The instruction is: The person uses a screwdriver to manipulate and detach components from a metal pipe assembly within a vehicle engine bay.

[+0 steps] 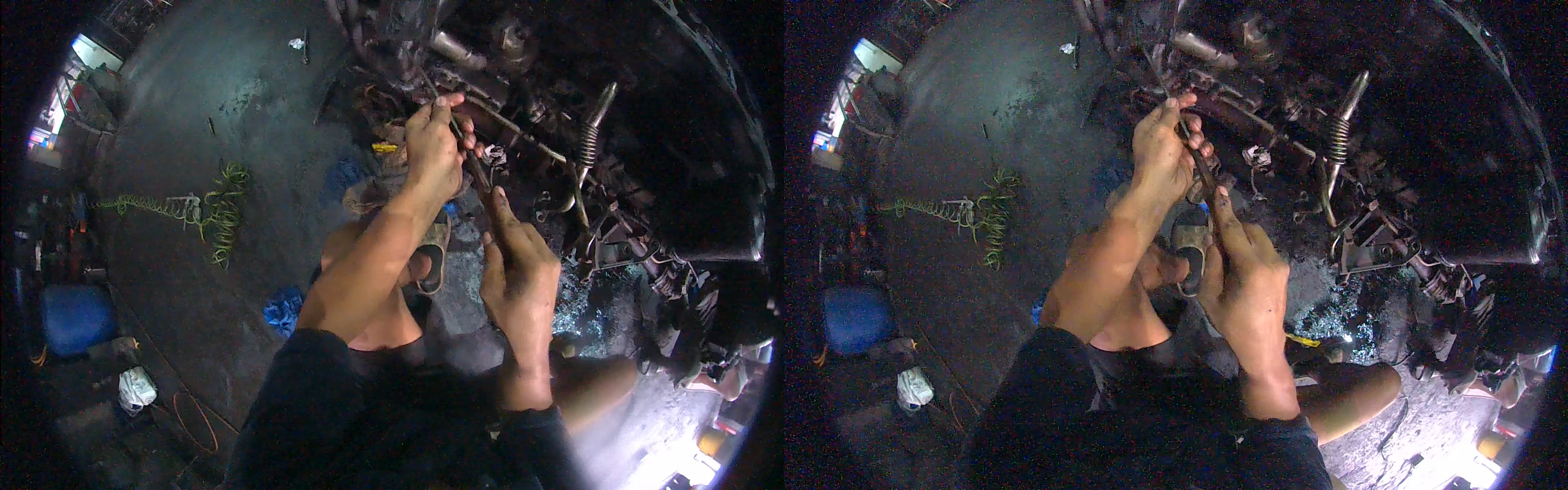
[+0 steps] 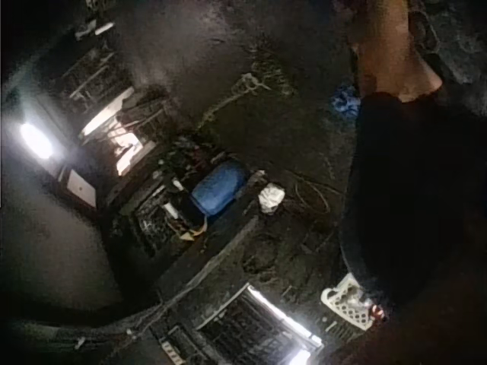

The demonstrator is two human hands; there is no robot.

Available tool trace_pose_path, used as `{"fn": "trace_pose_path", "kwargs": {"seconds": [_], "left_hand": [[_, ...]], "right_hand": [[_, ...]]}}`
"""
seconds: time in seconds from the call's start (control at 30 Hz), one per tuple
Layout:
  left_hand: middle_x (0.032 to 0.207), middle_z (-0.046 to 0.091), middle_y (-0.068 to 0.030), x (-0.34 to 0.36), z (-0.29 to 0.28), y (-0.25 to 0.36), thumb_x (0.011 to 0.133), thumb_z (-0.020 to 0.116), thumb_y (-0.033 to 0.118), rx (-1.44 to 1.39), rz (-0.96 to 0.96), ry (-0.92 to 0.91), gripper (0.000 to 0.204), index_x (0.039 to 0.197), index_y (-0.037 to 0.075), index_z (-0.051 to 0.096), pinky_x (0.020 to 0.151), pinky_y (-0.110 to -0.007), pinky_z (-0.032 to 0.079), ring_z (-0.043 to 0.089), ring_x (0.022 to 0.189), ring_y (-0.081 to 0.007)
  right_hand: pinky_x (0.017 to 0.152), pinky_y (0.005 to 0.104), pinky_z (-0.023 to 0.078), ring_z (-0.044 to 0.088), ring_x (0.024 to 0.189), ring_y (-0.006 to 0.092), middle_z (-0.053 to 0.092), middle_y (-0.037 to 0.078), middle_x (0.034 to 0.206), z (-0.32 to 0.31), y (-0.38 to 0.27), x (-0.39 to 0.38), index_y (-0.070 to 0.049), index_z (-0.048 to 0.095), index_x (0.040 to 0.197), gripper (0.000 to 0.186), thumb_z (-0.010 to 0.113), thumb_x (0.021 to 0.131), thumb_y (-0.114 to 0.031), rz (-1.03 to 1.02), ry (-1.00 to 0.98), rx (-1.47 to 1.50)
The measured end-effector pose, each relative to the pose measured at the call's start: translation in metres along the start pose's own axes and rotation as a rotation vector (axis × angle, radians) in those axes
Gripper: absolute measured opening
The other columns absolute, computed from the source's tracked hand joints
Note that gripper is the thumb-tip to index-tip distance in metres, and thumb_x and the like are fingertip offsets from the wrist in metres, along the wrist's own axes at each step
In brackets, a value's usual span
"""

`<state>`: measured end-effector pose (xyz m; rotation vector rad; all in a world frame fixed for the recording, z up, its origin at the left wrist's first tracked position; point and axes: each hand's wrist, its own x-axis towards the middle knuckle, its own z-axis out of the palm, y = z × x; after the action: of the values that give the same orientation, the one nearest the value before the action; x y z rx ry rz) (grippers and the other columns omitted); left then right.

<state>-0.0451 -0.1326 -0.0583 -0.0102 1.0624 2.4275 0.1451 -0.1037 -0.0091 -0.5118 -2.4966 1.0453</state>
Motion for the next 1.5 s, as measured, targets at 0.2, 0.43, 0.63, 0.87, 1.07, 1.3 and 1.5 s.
{"fn": "trace_pose_path", "kwargs": {"seconds": [0.2,0.43,0.63,0.87,1.07,1.3,1.5], "left_hand": [[0.066,0.052,-0.0039,-0.001,0.004,0.000,0.109,0.041,0.028,0.011,0.027,0.111,0.030,0.111,0.004,0.059,0.044,-0.033,0.042,0.044,0.047,-0.0120],[0.061,0.051,-0.0021,-0.003,0.007,0.004,0.108,0.044,0.029,0.141,0.137,0.113,0.032,0.117,0.002,0.059,0.035,-0.031,0.037,0.040,0.040,-0.0104],[0.060,0.047,-0.0012,0.010,0.007,0.006,0.107,0.045,0.027,0.136,0.121,0.148,0.032,0.115,-0.001,0.059,0.034,-0.031,0.036,0.040,0.039,-0.0111],[0.058,0.042,0.0011,0.024,0.000,0.018,0.108,0.045,0.028,0.178,0.108,0.158,0.032,0.114,0.001,0.061,0.030,-0.030,0.033,0.037,0.037,-0.0108],[0.056,0.045,-0.0029,0.018,-0.001,0.008,0.108,0.045,0.029,0.183,0.130,0.156,0.033,0.113,0.000,0.060,0.029,-0.033,0.034,0.038,0.034,-0.0132],[0.056,0.046,-0.0026,0.030,-0.010,0.009,0.106,0.048,0.030,0.172,0.177,0.186,0.032,0.108,0.002,0.062,0.029,-0.033,0.034,0.039,0.034,-0.0134],[0.056,0.046,-0.0031,0.020,-0.011,0.011,0.107,0.046,0.028,0.215,0.137,0.158,0.031,0.106,0.002,0.062,0.031,-0.034,0.036,0.040,0.036,-0.0132]], "right_hand": [[0.065,0.0452,0.052,0.064,0.071,0.0381,0.062,0.021,0.086,0.009,-0.008,0.002,-0.001,0.055,0.140,0.057,0.061,0.084,0.002,-0.117,0.031,-0.044],[0.078,0.0325,0.046,0.059,0.091,0.0221,0.062,0.016,0.107,0.014,0.005,-0.002,0.003,0.051,0.139,0.046,0.055,0.093,0.002,0.084,-0.092,0.447],[0.096,0.0355,0.048,0.065,0.113,0.0269,0.065,0.024,0.118,0.023,-0.001,0.012,0.004,0.052,0.134,0.038,0.052,0.097,-0.001,0.213,-0.094,0.573],[0.087,0.0350,0.050,0.066,0.100,0.0259,0.067,0.023,0.114,0.048,-0.005,0.017,0.004,0.052,0.132,0.035,0.053,0.099,-0.005,0.029,-0.001,0.393],[0.071,0.0342,0.054,0.069,0.080,0.0216,0.069,0.024,0.104,0.036,-0.009,0.010,0.004,0.050,0.134,0.037,0.052,0.098,-0.001,0.059,-0.023,0.331],[0.091,0.0340,0.050,0.067,0.102,0.0232,0.068,0.022,0.118,0.049,-0.002,0.012,0.004,0.051,0.135,0.037,0.052,0.100,-0.004,0.004,0.030,0.388],[0.092,0.0387,0.051,0.068,0.109,0.0313,0.065,0.028,0.120,0.054,-0.006,0.003,0.004,0.049,0.136,0.038,0.051,0.100,-0.004,0.003,0.022,0.353]]}}
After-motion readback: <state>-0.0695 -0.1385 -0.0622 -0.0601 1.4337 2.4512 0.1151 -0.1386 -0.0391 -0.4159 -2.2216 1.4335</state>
